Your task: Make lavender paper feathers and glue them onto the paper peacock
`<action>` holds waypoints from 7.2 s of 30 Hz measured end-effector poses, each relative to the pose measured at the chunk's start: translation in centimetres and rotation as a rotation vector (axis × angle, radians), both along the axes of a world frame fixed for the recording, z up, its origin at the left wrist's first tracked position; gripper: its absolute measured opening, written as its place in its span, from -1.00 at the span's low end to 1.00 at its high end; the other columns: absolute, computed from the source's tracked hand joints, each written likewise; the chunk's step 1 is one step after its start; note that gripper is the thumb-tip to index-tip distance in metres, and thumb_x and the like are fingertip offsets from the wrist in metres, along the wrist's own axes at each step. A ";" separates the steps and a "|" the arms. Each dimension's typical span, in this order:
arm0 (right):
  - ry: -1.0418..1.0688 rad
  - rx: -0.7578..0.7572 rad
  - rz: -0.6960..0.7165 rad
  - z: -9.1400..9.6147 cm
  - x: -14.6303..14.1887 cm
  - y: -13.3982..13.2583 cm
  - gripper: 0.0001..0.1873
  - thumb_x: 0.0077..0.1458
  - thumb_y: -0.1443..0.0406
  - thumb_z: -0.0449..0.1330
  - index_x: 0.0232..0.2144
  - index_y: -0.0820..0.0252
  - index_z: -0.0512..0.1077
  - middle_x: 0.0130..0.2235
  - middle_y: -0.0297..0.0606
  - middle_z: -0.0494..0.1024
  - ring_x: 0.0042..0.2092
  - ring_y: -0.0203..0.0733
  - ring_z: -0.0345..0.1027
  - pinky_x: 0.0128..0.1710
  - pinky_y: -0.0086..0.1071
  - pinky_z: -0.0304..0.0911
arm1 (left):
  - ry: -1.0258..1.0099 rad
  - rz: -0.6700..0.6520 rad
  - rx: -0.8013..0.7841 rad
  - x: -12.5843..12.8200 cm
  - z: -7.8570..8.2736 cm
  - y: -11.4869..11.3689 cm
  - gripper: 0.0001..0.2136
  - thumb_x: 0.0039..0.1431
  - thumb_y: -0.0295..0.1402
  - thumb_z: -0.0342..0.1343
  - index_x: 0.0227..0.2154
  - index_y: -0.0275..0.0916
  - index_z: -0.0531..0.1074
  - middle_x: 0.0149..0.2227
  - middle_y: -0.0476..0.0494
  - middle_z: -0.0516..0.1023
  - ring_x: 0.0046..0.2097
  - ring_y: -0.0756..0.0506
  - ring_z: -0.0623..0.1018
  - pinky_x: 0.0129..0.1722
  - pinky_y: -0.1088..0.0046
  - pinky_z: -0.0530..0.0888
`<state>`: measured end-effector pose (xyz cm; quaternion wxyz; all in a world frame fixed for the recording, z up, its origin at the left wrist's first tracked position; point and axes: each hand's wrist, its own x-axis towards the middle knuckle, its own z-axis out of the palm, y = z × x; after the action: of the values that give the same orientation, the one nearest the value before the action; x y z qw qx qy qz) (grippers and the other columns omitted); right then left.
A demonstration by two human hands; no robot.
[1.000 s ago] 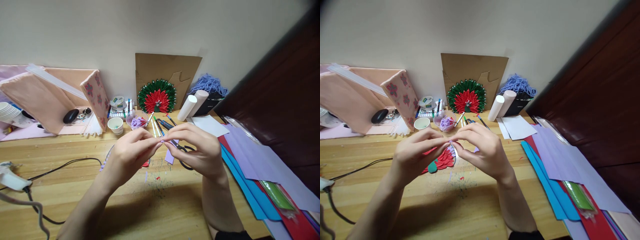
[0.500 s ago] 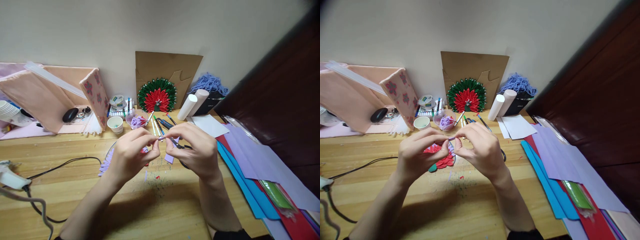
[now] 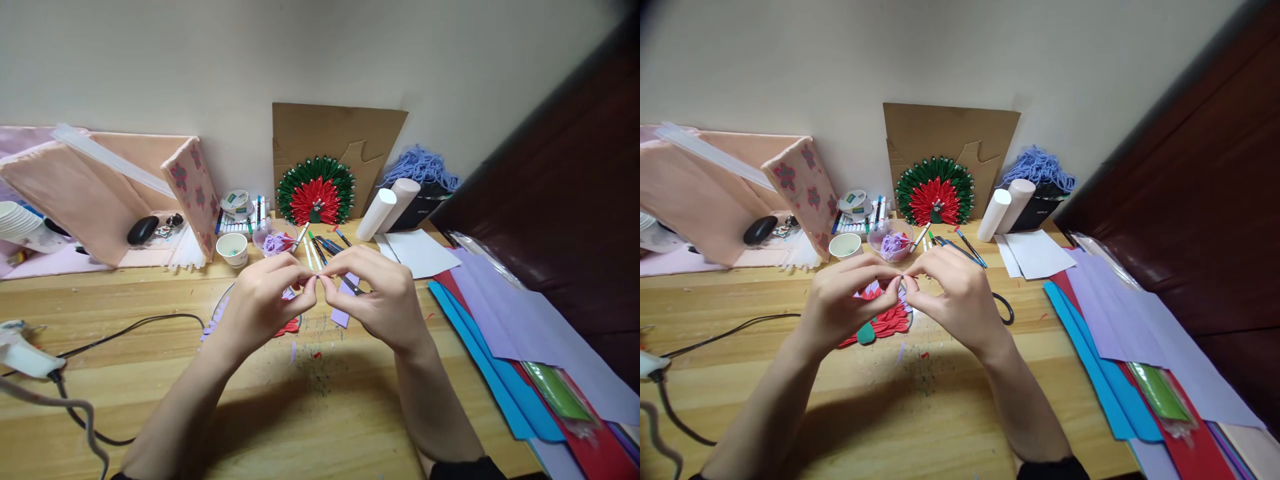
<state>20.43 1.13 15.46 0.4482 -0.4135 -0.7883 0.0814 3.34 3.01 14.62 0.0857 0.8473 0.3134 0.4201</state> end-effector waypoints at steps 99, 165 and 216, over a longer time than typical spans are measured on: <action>0.498 -0.776 0.172 -1.0 0.4 1.7 -0.84 0.02 0.27 0.18 -0.48 0.28 0.37 -0.53 -0.35 0.42 -0.52 -0.40 0.26 -0.55 -0.52 0.20 | 0.059 -0.076 -0.058 -0.6 -1.2 1.2 -0.79 0.16 -0.43 0.03 -0.17 -0.24 0.47 -0.39 -0.14 0.49 -0.35 0.00 0.44 -0.37 0.47 0.39; 0.327 -0.517 0.152 -0.1 -0.2 0.3 -0.95 0.00 0.36 0.20 -0.44 0.21 0.47 -0.44 -0.35 0.53 -0.41 -0.36 0.39 -0.39 -0.51 0.32 | -0.050 -0.044 -0.369 -0.6 0.8 -0.4 -0.91 0.08 -0.49 0.02 -0.50 -0.29 0.36 -0.47 -0.02 0.40 -0.40 0.03 0.37 -0.38 0.50 0.29; 0.122 -0.115 -0.087 -1.0 -0.7 0.8 -0.93 0.03 0.33 0.18 -0.36 0.14 0.46 -0.41 -0.33 0.53 -0.38 -0.27 0.40 -0.35 -0.39 0.34 | -0.527 -0.039 -0.752 0.4 -0.6 1.1 -0.88 0.10 -0.32 0.10 -0.40 -0.27 0.43 -0.36 -0.08 0.53 -0.30 -0.01 0.51 -0.25 0.49 0.45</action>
<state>19.70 1.93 14.44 0.4740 -0.4666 -0.7349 0.1323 3.78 4.15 14.05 0.4721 0.6271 0.3957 0.4767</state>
